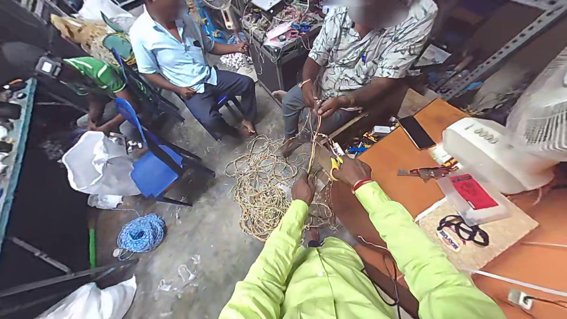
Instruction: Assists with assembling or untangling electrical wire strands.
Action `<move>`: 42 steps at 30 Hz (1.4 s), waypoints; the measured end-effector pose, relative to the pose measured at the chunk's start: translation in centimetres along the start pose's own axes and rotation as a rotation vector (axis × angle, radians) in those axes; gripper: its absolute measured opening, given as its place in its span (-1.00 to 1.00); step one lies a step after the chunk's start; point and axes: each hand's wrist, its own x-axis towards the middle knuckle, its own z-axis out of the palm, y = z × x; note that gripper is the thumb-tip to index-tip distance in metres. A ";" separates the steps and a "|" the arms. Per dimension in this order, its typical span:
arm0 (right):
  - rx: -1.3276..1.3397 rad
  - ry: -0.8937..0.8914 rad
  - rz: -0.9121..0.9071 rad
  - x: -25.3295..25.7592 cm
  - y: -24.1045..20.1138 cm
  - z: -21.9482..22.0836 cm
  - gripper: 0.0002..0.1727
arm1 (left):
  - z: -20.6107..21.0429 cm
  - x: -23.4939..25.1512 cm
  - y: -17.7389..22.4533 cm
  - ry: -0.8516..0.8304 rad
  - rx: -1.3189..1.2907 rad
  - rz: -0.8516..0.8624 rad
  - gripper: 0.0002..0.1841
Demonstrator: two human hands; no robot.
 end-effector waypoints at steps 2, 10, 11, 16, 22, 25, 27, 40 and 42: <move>-0.002 0.015 -0.024 -0.8 -0.9 -0.5 -0.28 | -1.4 0.4 0.8 0.025 0.017 -0.017 -0.55; -0.045 0.070 -0.088 2.5 -4.1 -1.9 -0.27 | -2.0 0.8 2.8 -0.017 0.121 -0.071 -0.54; -0.059 0.056 -0.097 2.9 -4.7 -2.2 -0.26 | -1.8 0.8 2.9 -0.025 0.125 -0.066 -0.54; -0.171 -0.018 -0.072 4.4 -6.1 -2.6 -0.30 | -1.6 0.5 3.3 -0.037 0.171 -0.039 -0.56; -0.194 -0.026 -0.086 4.9 -5.7 -2.6 -0.35 | -0.8 0.0 2.8 -0.066 0.193 -0.043 -0.58; -0.229 -0.044 -0.105 5.0 -5.6 -2.8 -0.39 | -0.6 -0.3 2.9 -0.081 0.193 -0.061 -0.58; -0.266 -0.047 -0.112 5.0 -5.5 -3.0 -0.38 | -0.4 -0.5 2.6 -0.090 0.193 -0.061 -0.58; -0.288 -0.079 -0.118 4.7 -3.4 -1.9 -0.48 | 1.4 -2.3 1.9 -0.101 0.166 -0.024 -0.60; -0.350 -0.088 -0.143 4.2 -3.6 -2.3 -0.49 | 1.4 -2.3 1.8 -0.104 0.169 -0.028 -0.59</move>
